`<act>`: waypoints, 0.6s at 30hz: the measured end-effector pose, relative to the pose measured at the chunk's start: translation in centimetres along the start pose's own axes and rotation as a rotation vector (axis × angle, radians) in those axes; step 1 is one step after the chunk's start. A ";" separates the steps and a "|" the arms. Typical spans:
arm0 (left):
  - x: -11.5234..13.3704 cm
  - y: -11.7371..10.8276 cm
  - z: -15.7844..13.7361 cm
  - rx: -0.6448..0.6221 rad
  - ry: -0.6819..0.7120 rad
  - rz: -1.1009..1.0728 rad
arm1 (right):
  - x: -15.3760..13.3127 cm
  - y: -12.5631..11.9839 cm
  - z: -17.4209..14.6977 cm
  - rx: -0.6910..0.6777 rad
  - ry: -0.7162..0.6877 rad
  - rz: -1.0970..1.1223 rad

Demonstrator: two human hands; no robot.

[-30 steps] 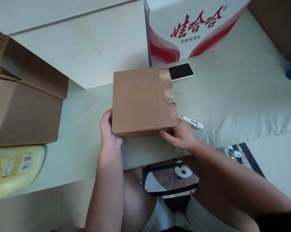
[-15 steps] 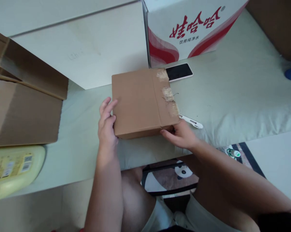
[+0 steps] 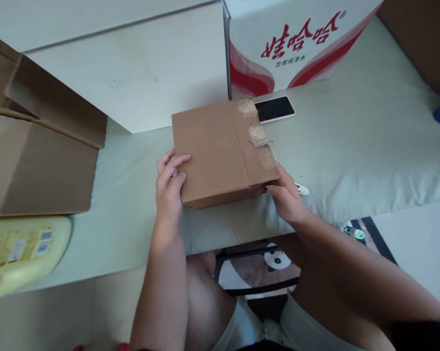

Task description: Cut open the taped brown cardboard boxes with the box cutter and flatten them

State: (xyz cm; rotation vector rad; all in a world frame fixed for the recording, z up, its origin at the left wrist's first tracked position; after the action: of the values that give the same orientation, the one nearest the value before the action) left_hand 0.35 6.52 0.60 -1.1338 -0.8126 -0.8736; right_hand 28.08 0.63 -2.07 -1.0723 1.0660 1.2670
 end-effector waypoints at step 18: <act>2.6 1.5 -0.8 -0.140 0.259 0.075 | -1.3 0.4 0.0 0.128 -0.047 -0.087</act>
State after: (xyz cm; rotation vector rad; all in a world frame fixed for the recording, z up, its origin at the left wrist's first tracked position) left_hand 2.89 5.60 2.13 -1.1370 -0.4996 -1.0027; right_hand 27.61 0.38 -0.83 -0.9773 1.0392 1.1338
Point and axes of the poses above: each hand's wrist, its own z-axis towards the middle knuckle, its own y-axis out of the palm, x = y × z, the point moved 7 cm from there along z, towards the middle knuckle, and after that the axes turned 6 degrees about z, right-handed, at the moved point
